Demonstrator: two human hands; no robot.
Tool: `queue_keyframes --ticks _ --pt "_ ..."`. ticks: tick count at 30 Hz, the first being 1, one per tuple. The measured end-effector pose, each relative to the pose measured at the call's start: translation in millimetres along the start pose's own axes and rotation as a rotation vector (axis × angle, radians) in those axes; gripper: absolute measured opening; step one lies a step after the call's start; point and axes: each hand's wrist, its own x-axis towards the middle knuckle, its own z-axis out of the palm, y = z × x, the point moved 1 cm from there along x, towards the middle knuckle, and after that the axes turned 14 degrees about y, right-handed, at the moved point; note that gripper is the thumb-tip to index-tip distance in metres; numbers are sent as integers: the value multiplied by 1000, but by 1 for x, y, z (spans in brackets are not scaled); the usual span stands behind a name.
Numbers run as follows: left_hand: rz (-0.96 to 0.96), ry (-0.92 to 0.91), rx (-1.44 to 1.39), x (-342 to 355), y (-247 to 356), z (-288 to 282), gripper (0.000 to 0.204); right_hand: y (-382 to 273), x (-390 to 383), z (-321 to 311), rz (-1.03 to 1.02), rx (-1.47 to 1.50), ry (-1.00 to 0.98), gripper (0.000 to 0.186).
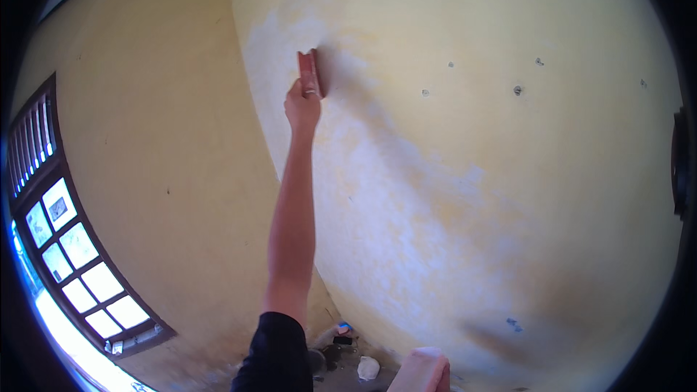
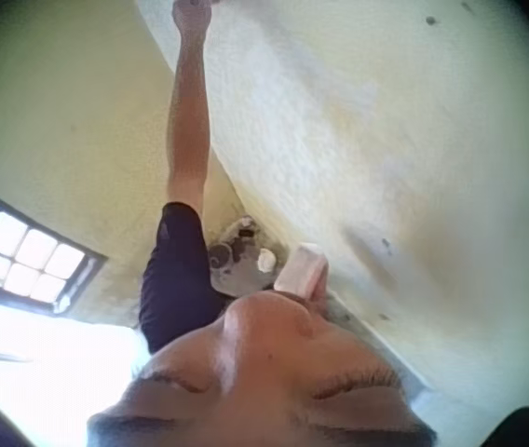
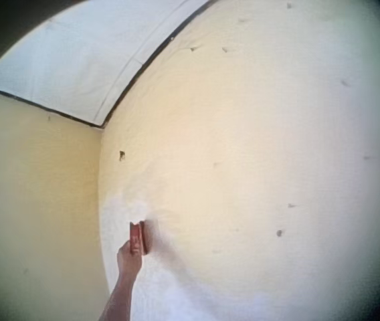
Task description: The person uses a red putty knife to scoop white plaster from a pink container and applies it to a yellow wall. They repeatedly spread the material over the surface, smoothing it out to cover imperfections and small holes.
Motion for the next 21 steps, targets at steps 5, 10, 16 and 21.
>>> queue_keyframes --ticks 5,10,16,21 --pt "268 -18 -246 -74 80 -15 41 7 -1 -1 2 6 -10 73" --pt "226 -149 -340 -110 87 -44 40 9 -1 1 -12 1 6 73" --pt "214 229 -183 -24 70 -8 38 12 2 4 0 -6 -15 74" --pt "542 61 127 -101 83 19 58 10 1 2 6 -18 -4 74"
